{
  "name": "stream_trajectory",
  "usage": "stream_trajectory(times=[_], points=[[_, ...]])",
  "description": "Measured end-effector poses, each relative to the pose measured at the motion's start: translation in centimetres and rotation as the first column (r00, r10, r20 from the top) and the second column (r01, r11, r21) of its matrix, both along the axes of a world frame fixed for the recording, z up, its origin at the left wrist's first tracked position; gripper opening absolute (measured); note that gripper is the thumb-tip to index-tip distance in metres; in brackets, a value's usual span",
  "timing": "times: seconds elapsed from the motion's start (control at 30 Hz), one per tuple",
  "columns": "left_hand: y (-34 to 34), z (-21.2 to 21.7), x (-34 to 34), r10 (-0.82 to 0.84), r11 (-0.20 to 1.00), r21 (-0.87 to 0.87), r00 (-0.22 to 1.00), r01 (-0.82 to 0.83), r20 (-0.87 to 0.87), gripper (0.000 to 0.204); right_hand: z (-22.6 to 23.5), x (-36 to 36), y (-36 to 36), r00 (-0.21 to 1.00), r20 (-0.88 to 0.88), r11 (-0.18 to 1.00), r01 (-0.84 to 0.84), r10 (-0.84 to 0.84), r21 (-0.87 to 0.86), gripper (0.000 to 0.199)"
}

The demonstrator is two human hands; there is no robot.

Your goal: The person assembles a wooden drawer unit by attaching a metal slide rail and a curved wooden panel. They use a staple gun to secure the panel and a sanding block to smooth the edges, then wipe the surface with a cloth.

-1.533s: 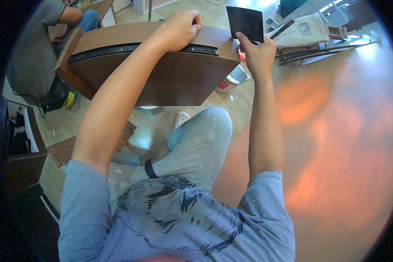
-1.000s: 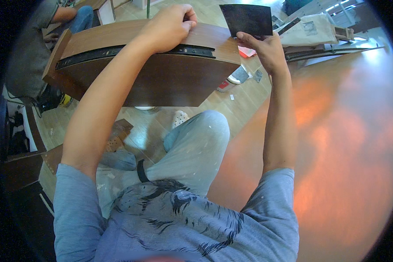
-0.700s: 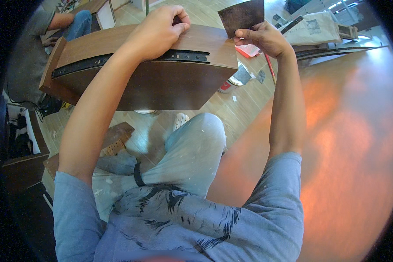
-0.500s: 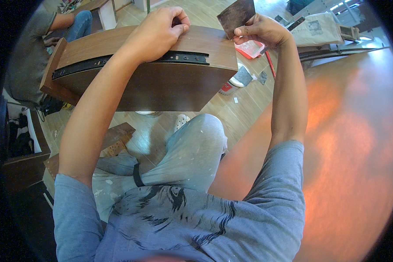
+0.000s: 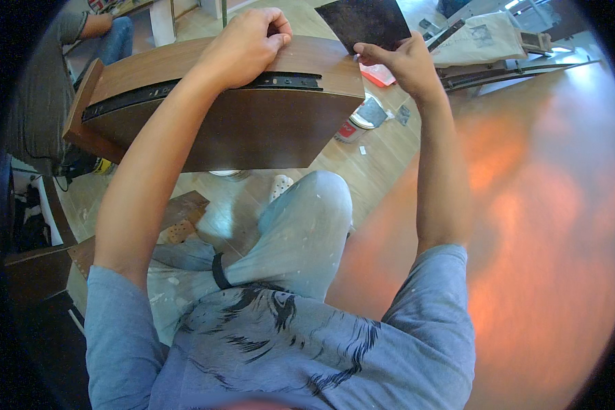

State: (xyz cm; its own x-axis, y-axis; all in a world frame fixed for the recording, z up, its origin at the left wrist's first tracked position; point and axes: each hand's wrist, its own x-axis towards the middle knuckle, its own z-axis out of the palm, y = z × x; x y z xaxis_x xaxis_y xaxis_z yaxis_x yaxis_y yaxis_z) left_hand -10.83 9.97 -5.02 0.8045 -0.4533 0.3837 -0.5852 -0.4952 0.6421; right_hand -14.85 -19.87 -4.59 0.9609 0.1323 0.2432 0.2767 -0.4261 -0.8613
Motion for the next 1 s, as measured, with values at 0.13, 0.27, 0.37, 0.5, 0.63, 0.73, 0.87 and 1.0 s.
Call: stream_trajectory(times=[0.13,0.27,0.37,0.5,0.63,0.73,0.87,1.0], points=[[-0.1,-0.1,-0.1,0.027,0.998,-0.056,0.999,-0.029,-0.033,0.013,-0.5,-1.4,2.1,0.97,0.027,0.97,0.241,-0.24,-0.03,0.028],[-0.3,-1.0,0.5,0.029,0.996,-0.086,1.0,-0.03,-0.01,0.013,-0.4,-2.7,5.4,0.865,0.094,0.864,0.499,-0.493,-0.065,0.029],[-0.2,-1.3,1.1,0.003,1.0,-0.021,1.0,-0.003,0.023,0.013,-0.2,-3.2,7.9,0.717,0.279,0.674,0.697,-0.639,-0.244,0.036],[-0.4,-1.1,1.0,0.008,1.0,-0.01,1.0,-0.007,0.016,0.011,-0.2,-2.8,9.9,0.514,0.288,0.46,0.856,-0.808,-0.236,0.046],[-0.5,-0.9,0.9,0.009,1.0,-0.012,1.0,-0.009,0.013,0.011,-0.7,-2.5,10.2,0.389,0.275,0.355,0.92,-0.879,-0.167,0.05],[-0.5,-1.1,1.0,0.007,1.0,0.009,1.0,-0.007,0.028,0.011,-0.8,-2.6,9.5,0.428,0.288,0.408,0.904,-0.856,-0.131,0.047],[-0.9,-1.5,1.2,0.021,1.0,0.0,0.999,-0.021,0.033,0.01,-0.7,-2.8,7.7,0.511,0.212,0.501,0.859,-0.833,-0.105,0.043],[-1.0,-1.6,1.3,0.052,0.999,-0.001,0.997,-0.052,0.059,0.01,-1.4,-2.5,6.3,0.631,0.14,0.639,0.769,-0.763,0.019,0.045]])
